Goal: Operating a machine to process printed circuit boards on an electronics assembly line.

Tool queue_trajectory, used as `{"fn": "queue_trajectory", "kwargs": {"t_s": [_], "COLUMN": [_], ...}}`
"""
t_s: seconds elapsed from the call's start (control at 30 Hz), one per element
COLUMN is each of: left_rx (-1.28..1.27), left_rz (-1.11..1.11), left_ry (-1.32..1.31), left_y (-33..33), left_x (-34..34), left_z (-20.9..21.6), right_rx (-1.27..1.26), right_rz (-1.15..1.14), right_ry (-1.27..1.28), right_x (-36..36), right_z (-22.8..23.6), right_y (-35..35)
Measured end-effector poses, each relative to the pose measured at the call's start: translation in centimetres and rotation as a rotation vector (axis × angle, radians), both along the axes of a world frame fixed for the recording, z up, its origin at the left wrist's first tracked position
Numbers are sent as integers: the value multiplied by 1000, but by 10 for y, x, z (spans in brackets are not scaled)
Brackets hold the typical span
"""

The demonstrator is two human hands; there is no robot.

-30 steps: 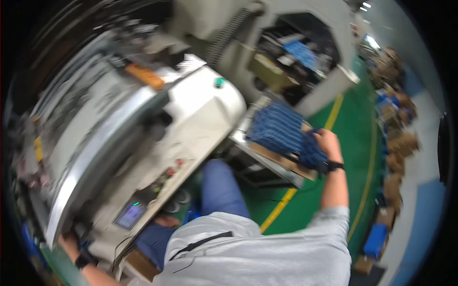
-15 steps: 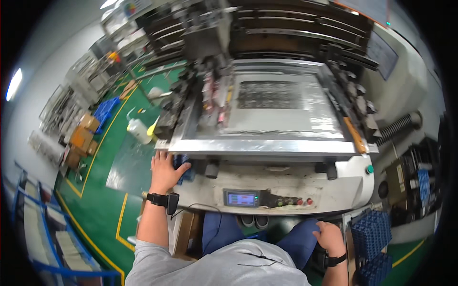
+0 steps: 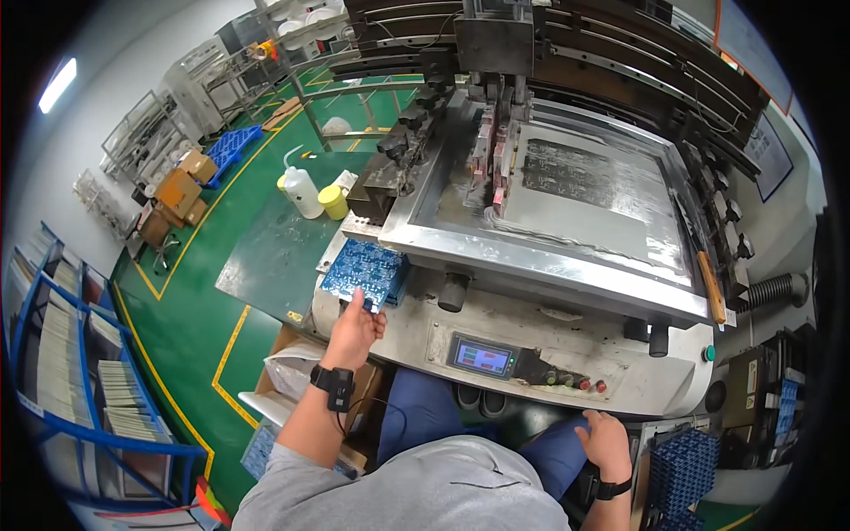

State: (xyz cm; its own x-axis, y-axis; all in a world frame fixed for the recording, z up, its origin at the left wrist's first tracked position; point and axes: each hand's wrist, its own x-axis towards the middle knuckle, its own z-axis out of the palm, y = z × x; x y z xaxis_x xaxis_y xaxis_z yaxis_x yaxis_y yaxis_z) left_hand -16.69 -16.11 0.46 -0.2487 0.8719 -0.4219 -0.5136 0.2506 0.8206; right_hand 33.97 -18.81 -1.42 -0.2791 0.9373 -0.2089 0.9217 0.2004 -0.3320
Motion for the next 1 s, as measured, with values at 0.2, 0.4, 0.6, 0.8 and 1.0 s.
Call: {"fn": "queue_trajectory", "kwargs": {"t_s": [0.2, 0.4, 0.6, 0.8, 1.0], "left_rx": [323, 384, 530, 574, 506], "left_rz": [485, 683, 655, 543, 435], "left_ry": [102, 20, 196, 378, 357], "left_y": [17, 57, 122, 136, 135], "left_x": [-15, -67, -65, -47, -52], "left_z": [38, 62, 59, 31, 24], "right_rx": [-4, -53, 44, 107, 324], "right_rz": [-74, -119, -86, -30, 99], "right_ry": [-1, -177, -150, -113, -48], "right_x": [16, 41, 36, 15, -10], "right_z": [2, -3, 16, 62, 120], "right_y": [-15, -35, -26, -10, 23]}}
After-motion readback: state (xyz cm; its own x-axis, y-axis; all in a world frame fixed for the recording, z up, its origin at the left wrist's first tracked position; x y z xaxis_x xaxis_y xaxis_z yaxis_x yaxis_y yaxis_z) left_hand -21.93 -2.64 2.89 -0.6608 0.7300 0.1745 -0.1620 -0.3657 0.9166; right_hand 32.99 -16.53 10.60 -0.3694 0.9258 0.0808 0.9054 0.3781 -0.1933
